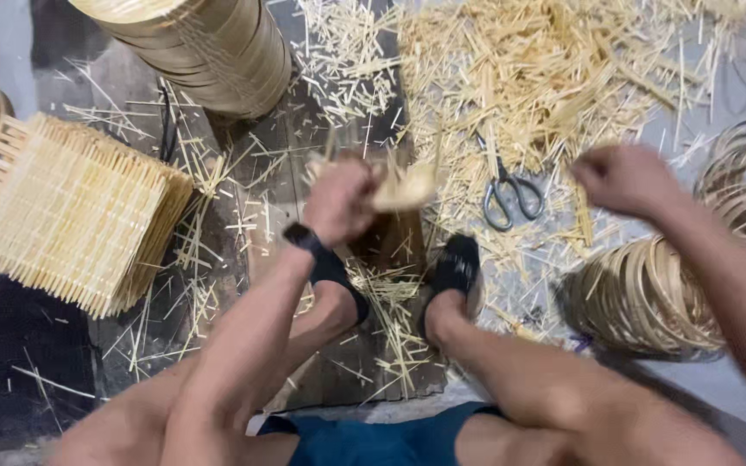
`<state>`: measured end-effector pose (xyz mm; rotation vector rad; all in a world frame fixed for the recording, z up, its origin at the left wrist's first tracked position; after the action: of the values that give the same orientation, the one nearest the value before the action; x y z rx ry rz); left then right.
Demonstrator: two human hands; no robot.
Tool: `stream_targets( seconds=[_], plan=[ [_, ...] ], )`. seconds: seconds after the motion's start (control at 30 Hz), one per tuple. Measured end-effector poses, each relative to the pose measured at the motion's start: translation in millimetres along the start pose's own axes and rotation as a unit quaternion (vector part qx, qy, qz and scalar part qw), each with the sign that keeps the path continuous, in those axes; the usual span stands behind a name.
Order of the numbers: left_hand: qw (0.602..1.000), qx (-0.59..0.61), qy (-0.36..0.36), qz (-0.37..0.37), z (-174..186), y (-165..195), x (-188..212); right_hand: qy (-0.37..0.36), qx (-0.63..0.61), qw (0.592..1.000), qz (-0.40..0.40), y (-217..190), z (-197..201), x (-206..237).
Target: The person sits on the floor of a bamboo workshop and uses shears to trim the protruding ends of bamboo sticks from a square woven mat. They press the mat over a round wooden form, weave and tuck a thin bamboo ring around the edge, trim excess sticks, and set the finished round piece aside.
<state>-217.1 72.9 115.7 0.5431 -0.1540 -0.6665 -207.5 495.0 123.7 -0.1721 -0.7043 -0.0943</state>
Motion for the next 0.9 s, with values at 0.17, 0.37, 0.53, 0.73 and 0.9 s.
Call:
stream_targets(
  seconds=[0.17, 0.37, 0.53, 0.73, 0.9],
  plan=[
    [0.978, -0.173, -0.107, -0.039, -69, 15, 66, 0.003, -0.139, 0.989, 0.056, -9, -110, -64],
    [0.962, 0.026, -0.106, 0.250, -90, -67, 82, 0.193, -0.100, 0.976, 0.019, -19, -142, -91],
    [0.897, 0.041, 0.041, 0.438, -107, -76, 30, 0.054, -0.227, 0.972, -0.016, -13, -170, -133],
    [0.913, 0.029, -0.011, 0.407, -104, -74, 20, -0.170, -0.437, 0.883, 0.001, -18, -231, -113],
    [0.959, -0.015, -0.083, 0.270, -121, -58, 3, -0.122, -0.510, 0.851, 0.001, -61, -238, -48]
  ],
)
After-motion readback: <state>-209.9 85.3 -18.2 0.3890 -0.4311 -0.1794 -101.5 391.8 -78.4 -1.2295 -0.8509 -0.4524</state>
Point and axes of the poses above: each hand's wrist, its own x-axis away from the middle knuckle, its own z-axis out of the back of the hand, y = z × x, the point moved 10 cm from there along -x, towards the middle knuckle, and after that the axes turned 15 degrees about -y, right-handed, at the moved point
